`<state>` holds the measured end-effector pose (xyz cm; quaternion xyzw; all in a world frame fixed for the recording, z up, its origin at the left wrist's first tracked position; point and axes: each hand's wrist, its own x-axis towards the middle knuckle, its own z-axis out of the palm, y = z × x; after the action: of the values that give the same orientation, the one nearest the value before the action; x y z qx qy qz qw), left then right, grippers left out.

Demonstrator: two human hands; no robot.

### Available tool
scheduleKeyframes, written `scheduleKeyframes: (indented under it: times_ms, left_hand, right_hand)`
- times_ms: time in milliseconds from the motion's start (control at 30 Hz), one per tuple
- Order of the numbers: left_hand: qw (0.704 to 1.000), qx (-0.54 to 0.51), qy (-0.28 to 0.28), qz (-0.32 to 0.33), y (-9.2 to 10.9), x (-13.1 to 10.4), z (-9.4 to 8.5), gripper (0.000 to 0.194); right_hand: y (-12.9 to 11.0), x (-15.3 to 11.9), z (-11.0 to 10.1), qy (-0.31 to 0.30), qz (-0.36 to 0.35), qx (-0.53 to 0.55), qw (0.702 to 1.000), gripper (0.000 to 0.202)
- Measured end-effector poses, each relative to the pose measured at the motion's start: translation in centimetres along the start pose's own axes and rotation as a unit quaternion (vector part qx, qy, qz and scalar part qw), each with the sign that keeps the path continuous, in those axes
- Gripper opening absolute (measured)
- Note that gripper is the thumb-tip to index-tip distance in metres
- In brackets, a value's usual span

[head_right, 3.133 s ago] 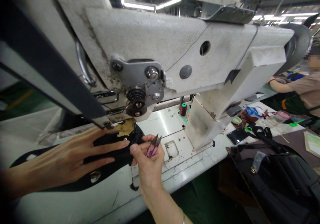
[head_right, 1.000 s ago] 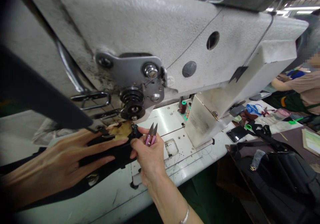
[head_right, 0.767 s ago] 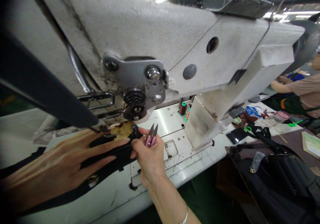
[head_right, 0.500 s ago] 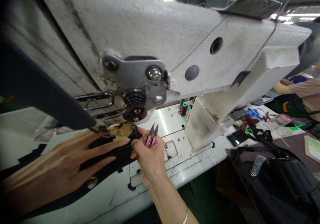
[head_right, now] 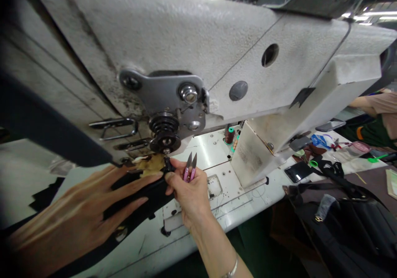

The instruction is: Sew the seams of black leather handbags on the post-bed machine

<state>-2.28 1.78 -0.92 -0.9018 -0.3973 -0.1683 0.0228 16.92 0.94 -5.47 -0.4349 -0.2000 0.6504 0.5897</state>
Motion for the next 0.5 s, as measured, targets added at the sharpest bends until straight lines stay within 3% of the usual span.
scheduleKeyframes:
  times_ms: [100,267,500]
  left_hand:
    - [0.999,0.034,-0.016,0.028,0.4,0.1,0.2,0.049]
    - [0.998,0.065,-0.001,0.008,1.3,-0.2,0.4,0.050]
    - [0.999,0.039,0.019,-0.003,1.4,-0.8,0.7,0.052]
  right_hand:
    - [-0.1,0.0,-0.2,-0.010,0.009,0.010,1.000,0.039]
    - [0.2,-0.4,-0.8,-0.011,0.018,0.016,1.000,0.044]
    - [1.6,-1.4,-0.9,0.015,-0.041,0.027,0.999,0.040]
